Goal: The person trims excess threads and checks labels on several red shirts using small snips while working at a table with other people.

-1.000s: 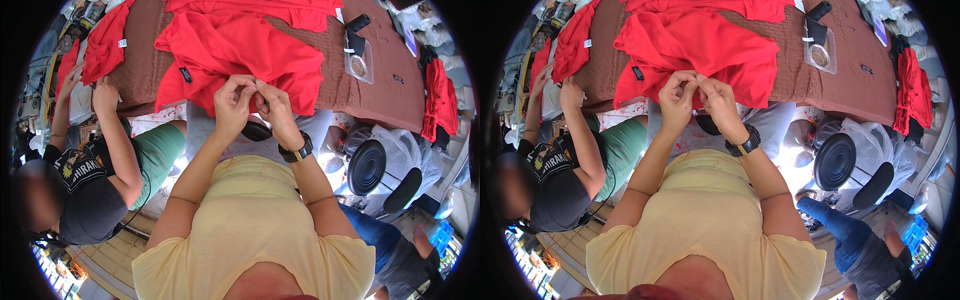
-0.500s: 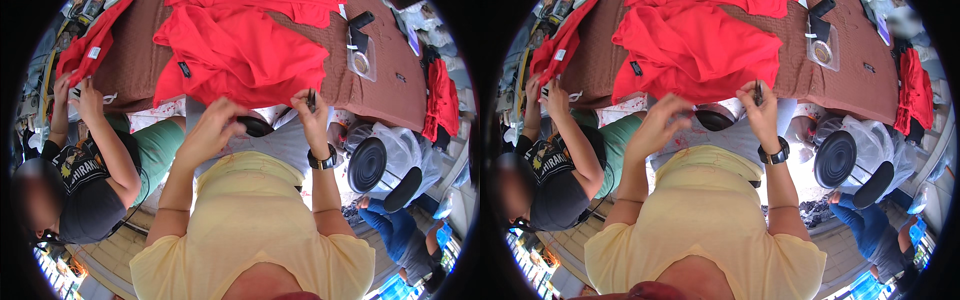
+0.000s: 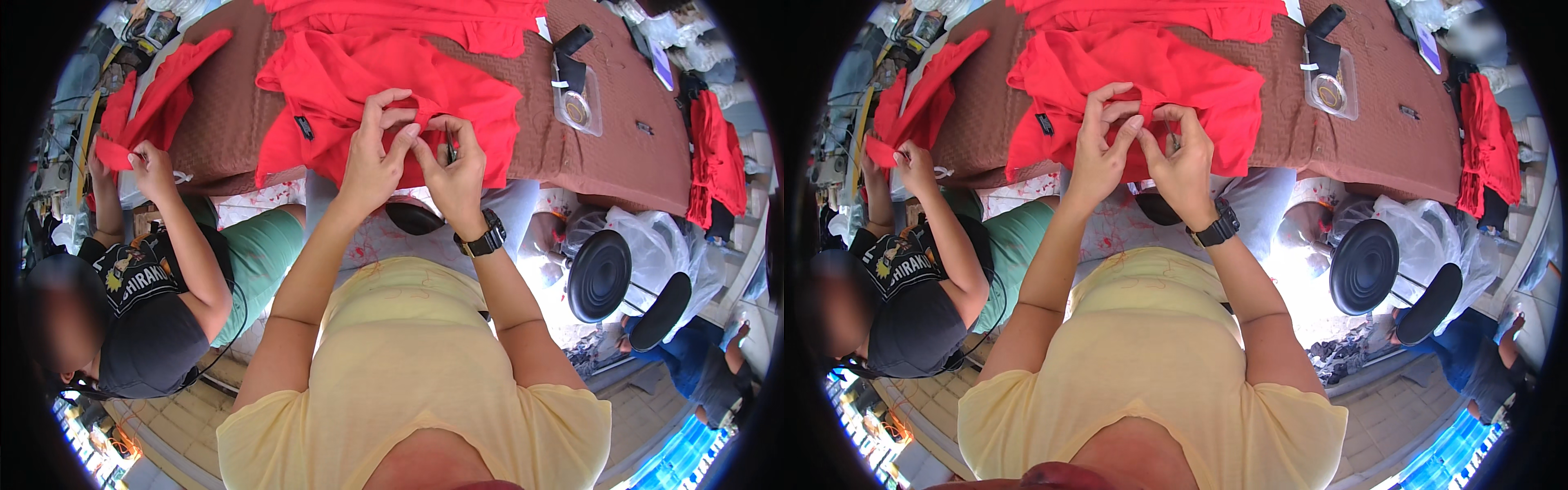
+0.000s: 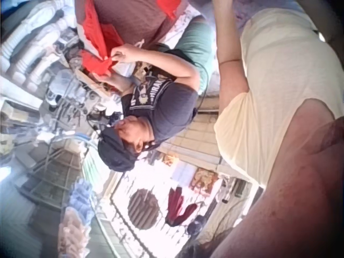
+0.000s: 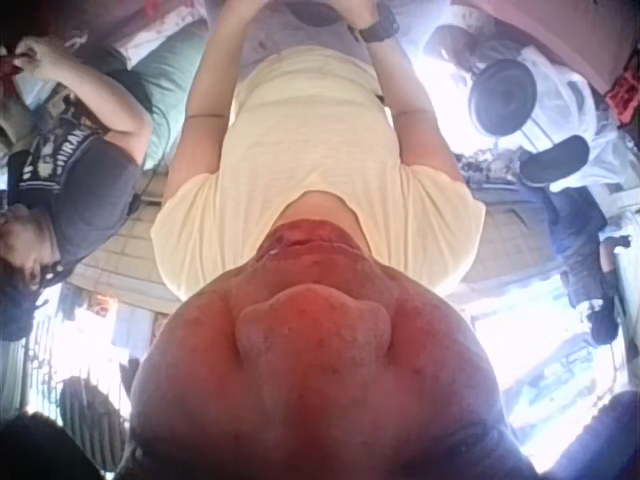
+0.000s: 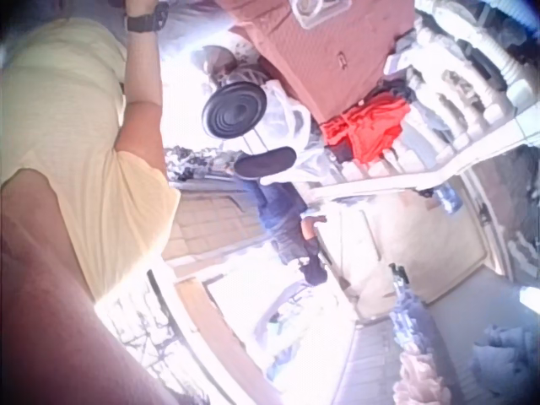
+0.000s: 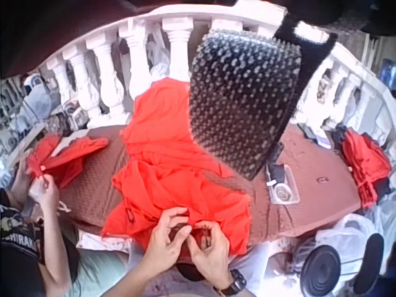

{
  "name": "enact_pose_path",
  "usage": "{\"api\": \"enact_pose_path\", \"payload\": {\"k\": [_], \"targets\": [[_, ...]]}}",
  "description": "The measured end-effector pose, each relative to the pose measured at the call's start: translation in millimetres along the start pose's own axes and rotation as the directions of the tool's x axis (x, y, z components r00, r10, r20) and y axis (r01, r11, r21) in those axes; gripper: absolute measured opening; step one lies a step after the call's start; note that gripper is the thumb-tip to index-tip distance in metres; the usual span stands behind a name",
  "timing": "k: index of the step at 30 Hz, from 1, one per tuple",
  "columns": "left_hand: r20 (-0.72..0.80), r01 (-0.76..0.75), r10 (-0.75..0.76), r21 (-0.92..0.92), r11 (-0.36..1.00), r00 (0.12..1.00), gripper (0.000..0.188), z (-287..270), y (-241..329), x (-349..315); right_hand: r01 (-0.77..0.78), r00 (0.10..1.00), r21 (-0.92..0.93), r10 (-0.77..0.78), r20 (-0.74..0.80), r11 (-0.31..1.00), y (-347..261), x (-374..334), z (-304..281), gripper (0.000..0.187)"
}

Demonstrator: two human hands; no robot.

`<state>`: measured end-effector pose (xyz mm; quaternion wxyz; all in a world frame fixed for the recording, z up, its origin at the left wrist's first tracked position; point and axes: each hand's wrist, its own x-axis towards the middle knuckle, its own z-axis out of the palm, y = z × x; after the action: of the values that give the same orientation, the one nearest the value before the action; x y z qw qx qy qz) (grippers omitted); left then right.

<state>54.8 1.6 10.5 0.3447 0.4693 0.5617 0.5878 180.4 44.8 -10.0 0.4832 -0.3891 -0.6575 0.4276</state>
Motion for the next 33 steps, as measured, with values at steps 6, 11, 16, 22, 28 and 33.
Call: {"api": "enact_pose_path", "payload": {"k": [6,11,16,22,28,33], "targets": [[0.097,-0.092,0.093,-0.013,0.996,0.991,0.04,-5,-8,7,-0.155,0.988,0.015,0.155,0.005,0.988,-5,12,-7,0.017],[0.069,0.062,-0.043,-0.298,0.952,0.997,0.046,-15,-21,13,-0.062,0.952,0.029,0.051,0.301,0.998,-11,-4,-27,0.014],[0.105,0.133,-0.101,-0.369,0.92,0.989,0.049,-29,-19,15,-0.202,0.844,-0.16,0.255,0.471,0.966,-30,-16,-34,0.018],[0.117,0.151,-0.113,-0.413,0.898,0.987,0.049,-10,-4,12,0.214,0.971,-0.266,-0.233,-0.043,0.94,-15,15,0,0.029],[0.036,0.007,-0.003,-0.115,0.993,0.999,0.047,-10,-2,23,0.125,0.983,-0.268,-0.155,-0.094,0.955,-11,16,10,0.026],[0.047,-0.41,0.426,0.383,0.828,0.904,0.04,-11,-10,44,0.115,0.991,-0.134,-0.105,0.086,0.984,4,26,-5,0.019]]}}
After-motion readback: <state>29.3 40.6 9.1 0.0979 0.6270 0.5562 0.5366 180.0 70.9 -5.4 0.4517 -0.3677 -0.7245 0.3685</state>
